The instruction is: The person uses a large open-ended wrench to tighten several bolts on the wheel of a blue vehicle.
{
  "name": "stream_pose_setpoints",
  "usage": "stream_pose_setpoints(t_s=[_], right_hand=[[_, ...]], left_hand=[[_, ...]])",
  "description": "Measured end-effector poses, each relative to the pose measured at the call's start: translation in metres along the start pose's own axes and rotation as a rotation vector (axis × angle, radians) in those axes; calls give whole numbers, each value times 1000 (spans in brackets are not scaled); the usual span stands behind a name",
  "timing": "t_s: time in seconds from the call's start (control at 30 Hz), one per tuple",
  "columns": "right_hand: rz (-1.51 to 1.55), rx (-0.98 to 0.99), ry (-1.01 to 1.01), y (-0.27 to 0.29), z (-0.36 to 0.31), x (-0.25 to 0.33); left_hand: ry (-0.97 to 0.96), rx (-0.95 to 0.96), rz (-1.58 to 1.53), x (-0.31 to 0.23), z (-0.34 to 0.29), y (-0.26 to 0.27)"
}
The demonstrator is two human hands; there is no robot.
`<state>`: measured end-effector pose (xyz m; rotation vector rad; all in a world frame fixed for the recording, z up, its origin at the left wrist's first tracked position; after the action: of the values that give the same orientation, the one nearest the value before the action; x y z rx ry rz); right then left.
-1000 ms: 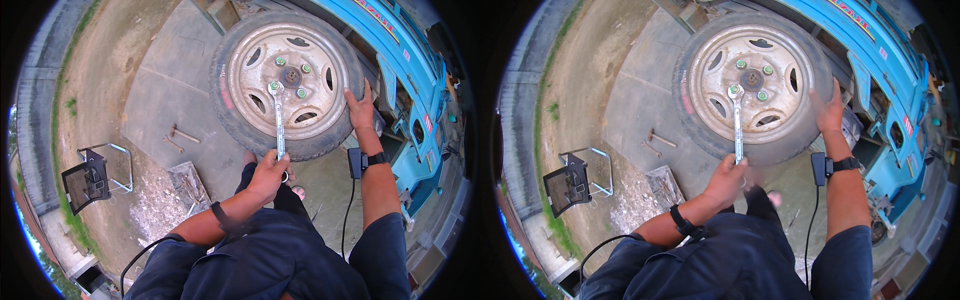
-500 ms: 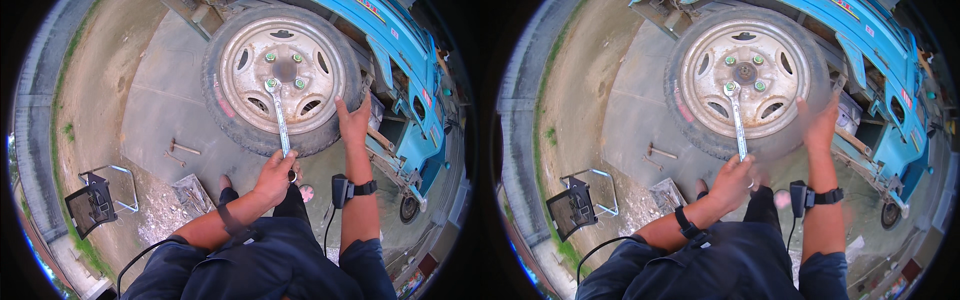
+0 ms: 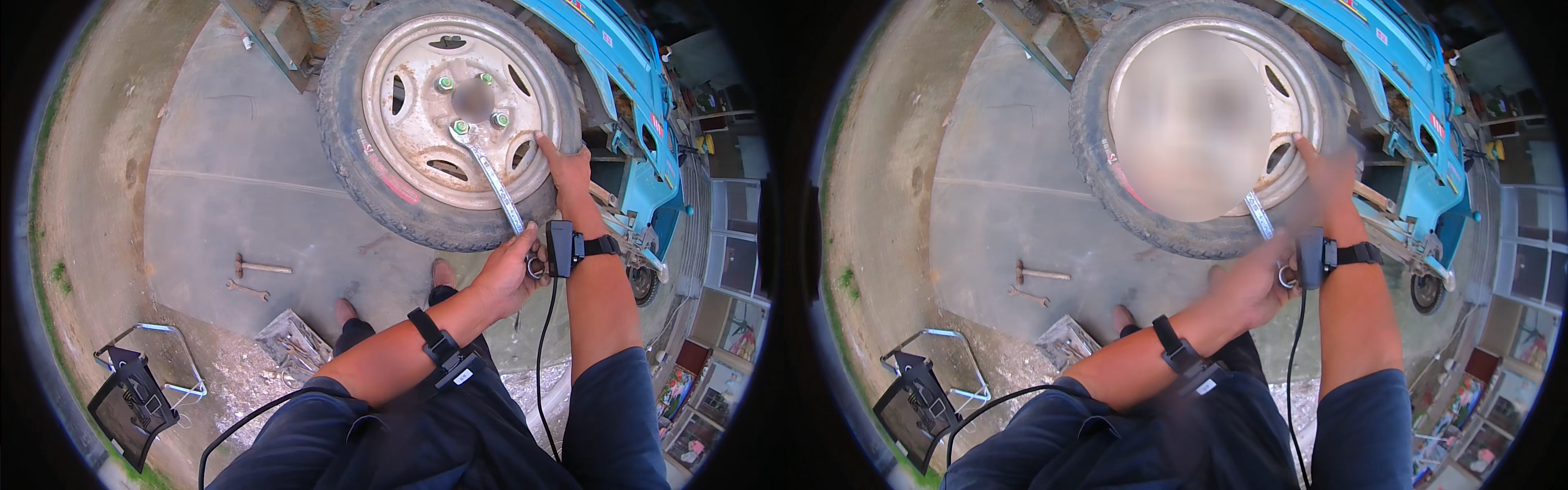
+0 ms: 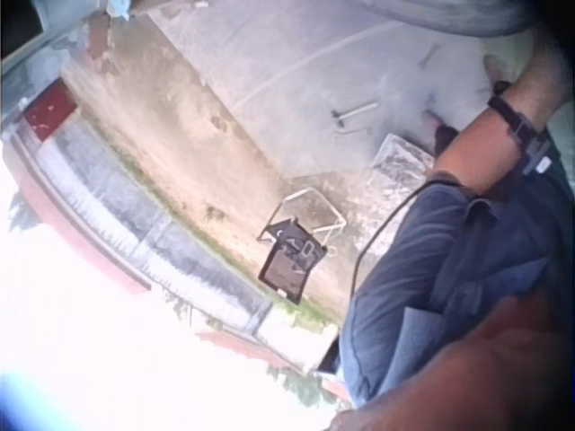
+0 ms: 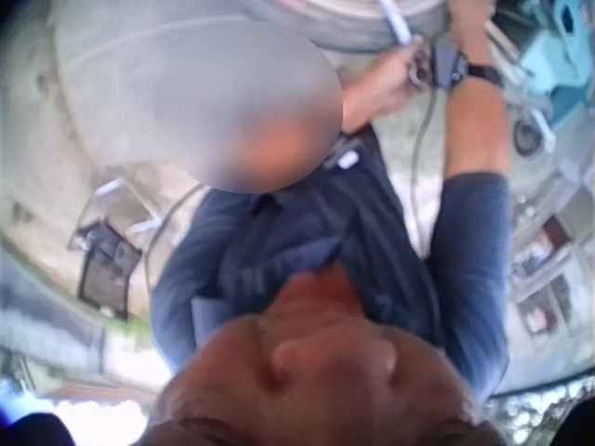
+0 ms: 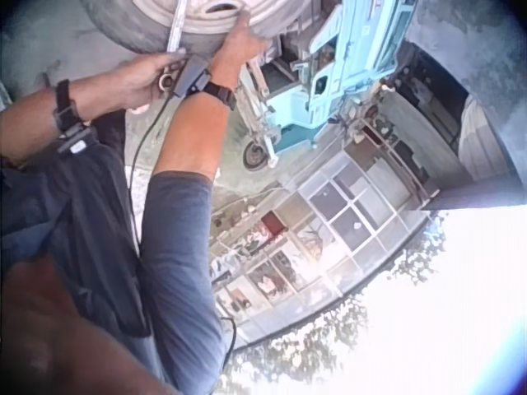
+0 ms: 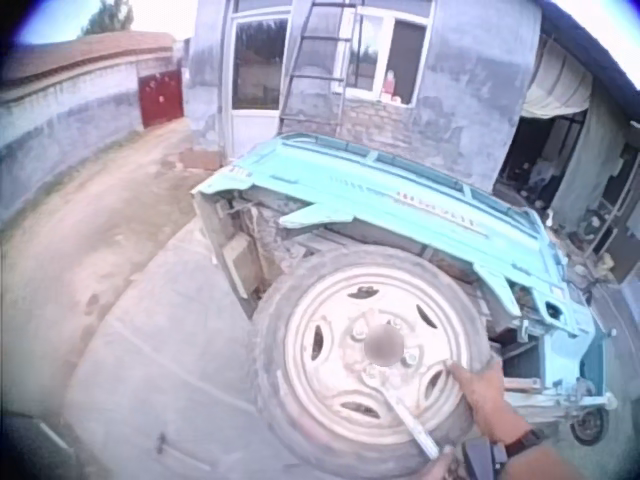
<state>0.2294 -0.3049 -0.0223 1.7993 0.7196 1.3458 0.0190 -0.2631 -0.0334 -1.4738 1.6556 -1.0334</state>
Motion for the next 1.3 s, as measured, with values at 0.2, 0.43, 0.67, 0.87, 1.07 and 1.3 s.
stream_pose_setpoints(t_s=[0.2, 0.43, 0.67, 0.87, 1.07, 1.3], right_hand=[[-118, -123, -12, 5, 7, 6], [-125, -83, 20, 6, 1, 16], [-133, -107, 14, 8, 13, 9], [-78, -73, -28, 3, 13, 1], [-88, -82, 19, 8, -1, 20], [-105, -48, 57, 3, 15, 20]], left_hand=[[44, 82, -30, 1, 3, -10], [18, 86, -3, 3, 3, -14], [70, 121, 45, 9, -5, -9], [145, 9, 56, -31, -51, 6], [111, -4, 84, -29, -47, 5], [74, -25, 59, -19, -34, 3]])
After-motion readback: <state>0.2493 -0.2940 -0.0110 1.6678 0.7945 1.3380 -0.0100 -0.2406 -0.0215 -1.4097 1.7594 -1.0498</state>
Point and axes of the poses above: each hand's wrist, its own z-axis towards the middle knuckle, its own y-axis out of the back of the hand, x = y × z, the point moved 6 cm from there along z, towards the middle knuckle, and after that the axes turned 11 degrees about -y, right-handed, at the moved point
